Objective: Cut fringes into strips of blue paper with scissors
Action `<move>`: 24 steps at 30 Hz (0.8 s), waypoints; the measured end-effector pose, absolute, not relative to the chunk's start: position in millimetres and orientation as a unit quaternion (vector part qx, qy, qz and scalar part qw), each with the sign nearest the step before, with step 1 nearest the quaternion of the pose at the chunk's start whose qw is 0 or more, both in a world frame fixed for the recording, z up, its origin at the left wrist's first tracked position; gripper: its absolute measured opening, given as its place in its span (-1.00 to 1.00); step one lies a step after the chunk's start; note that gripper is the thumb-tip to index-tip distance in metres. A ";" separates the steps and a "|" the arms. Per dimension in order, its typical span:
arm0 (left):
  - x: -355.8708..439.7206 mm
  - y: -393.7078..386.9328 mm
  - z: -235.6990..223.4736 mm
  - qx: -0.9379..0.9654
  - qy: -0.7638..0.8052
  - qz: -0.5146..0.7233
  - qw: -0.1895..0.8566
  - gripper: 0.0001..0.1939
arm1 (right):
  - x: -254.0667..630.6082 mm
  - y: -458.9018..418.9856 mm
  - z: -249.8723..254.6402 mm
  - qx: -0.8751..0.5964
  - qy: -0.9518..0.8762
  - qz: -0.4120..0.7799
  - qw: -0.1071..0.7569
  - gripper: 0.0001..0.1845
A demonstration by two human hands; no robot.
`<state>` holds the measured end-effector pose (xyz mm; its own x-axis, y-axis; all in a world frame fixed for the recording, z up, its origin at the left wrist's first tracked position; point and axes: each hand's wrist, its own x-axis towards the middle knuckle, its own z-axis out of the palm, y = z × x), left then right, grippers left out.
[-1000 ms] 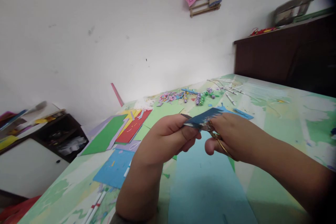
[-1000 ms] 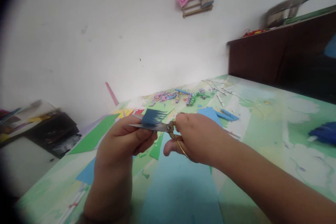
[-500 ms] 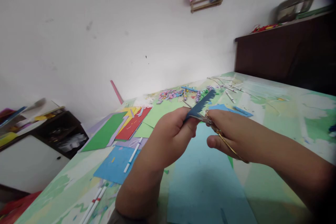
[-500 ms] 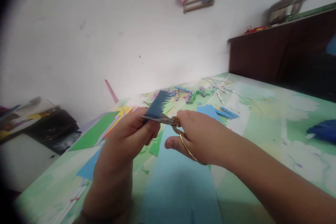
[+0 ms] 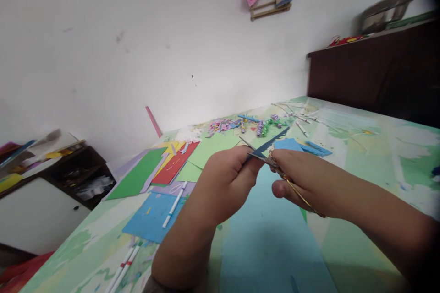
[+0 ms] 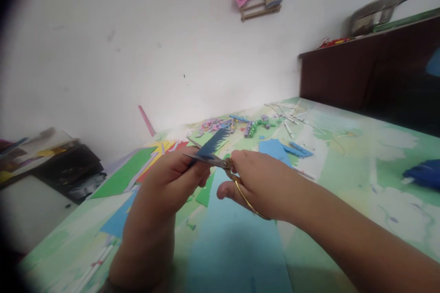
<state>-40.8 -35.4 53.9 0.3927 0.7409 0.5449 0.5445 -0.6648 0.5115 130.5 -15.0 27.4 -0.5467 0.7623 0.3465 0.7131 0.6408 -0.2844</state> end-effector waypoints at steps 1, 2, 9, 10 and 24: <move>-41.6 -35.4 54.5 0.821 0.390 0.393 0.140 -0.72 | 130.0 -15.0 28.2 -0.424 -0.877 0.061 0.217 -0.70; -42.4 -35.6 55.0 0.815 0.392 0.397 0.156 -0.72 | 129.2 -15.2 29.2 -0.427 -0.876 0.066 0.212 -0.70; -47.4 -34.6 57.5 0.731 0.408 0.398 0.375 -0.81 | 123.5 -15.8 28.6 -0.414 -0.884 0.033 0.213 -0.73; -48.4 -33.4 57.8 0.717 0.404 0.393 0.411 -0.84 | 123.3 -15.0 26.2 -0.419 -0.881 0.012 0.219 -0.71; -51.0 -25.7 56.2 0.731 0.387 0.396 0.399 -0.79 | 124.5 -6.4 23.7 -0.455 -0.862 0.013 0.223 -0.70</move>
